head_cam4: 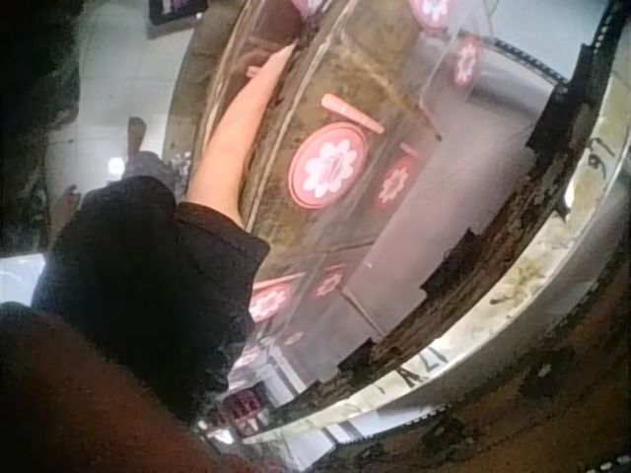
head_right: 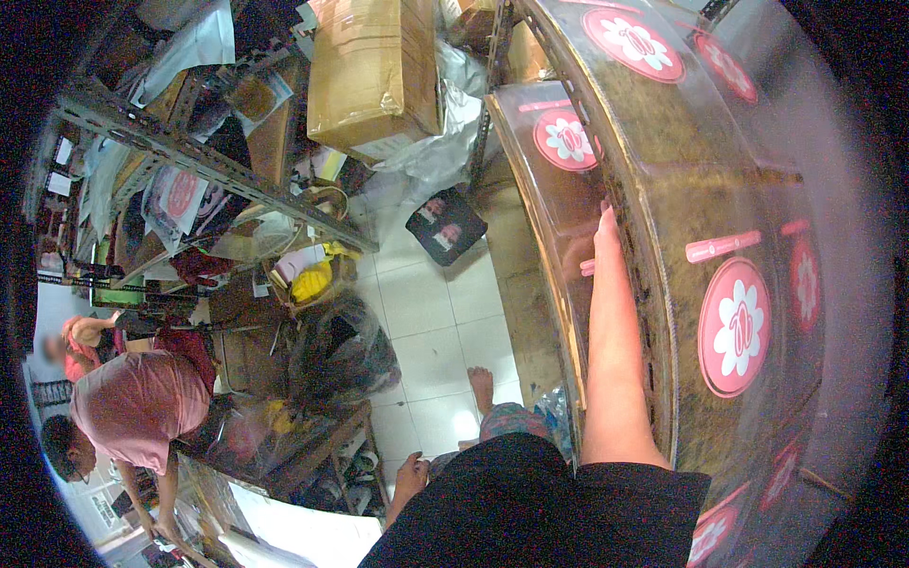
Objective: The person repeatedly picks up pink flower-shaped decorative items from a wooden shelf and places them onto a white surface on the workbench. The person handles the items one at a time, moving them between the shelf and the table throughout the clip.
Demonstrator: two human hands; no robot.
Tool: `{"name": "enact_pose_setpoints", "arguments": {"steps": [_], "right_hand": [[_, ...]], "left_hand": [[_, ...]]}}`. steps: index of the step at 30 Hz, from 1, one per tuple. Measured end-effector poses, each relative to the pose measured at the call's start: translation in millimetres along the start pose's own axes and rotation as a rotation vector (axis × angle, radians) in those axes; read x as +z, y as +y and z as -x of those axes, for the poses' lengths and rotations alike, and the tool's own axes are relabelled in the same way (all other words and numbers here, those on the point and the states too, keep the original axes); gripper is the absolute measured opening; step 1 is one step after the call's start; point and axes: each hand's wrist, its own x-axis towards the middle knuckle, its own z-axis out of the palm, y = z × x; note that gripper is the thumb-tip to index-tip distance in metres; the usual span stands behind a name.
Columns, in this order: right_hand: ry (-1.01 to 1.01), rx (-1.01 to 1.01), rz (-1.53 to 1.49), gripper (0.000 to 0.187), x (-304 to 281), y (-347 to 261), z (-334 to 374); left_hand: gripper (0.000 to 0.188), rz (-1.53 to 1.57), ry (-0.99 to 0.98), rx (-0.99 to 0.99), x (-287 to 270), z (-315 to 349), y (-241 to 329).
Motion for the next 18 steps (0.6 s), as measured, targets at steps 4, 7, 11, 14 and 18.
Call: {"name": "enact_pose_setpoints", "arguments": {"steps": [4,7,11,14,18], "right_hand": [[0.017,-0.02,0.06,0.067,1.7,1.5,-0.1],[0.055,-0.08,0.167,0.06,-4.4,7.5,-12.7],[0.132,-0.357,0.704,0.051,-13.2,1.0,-14.1],[0.03,-0.389,0.684,0.045,5.9,-34.0,37.3],[-0.024,-0.533,0.812,0.04,19.0,-59.9,91.0]], "left_hand": [[0.045,0.007,-0.01,-0.037,0.0,1.7,-1.0],[0.045,0.015,-0.023,-0.058,-4.2,3.6,2.1],[0.045,0.022,-0.034,-0.082,-3.5,0.9,-3.4],[0.045,0.05,-0.017,-0.082,-0.3,8.3,-2.1],[0.046,0.054,-0.04,-0.052,3.3,4.0,-10.5]]}}
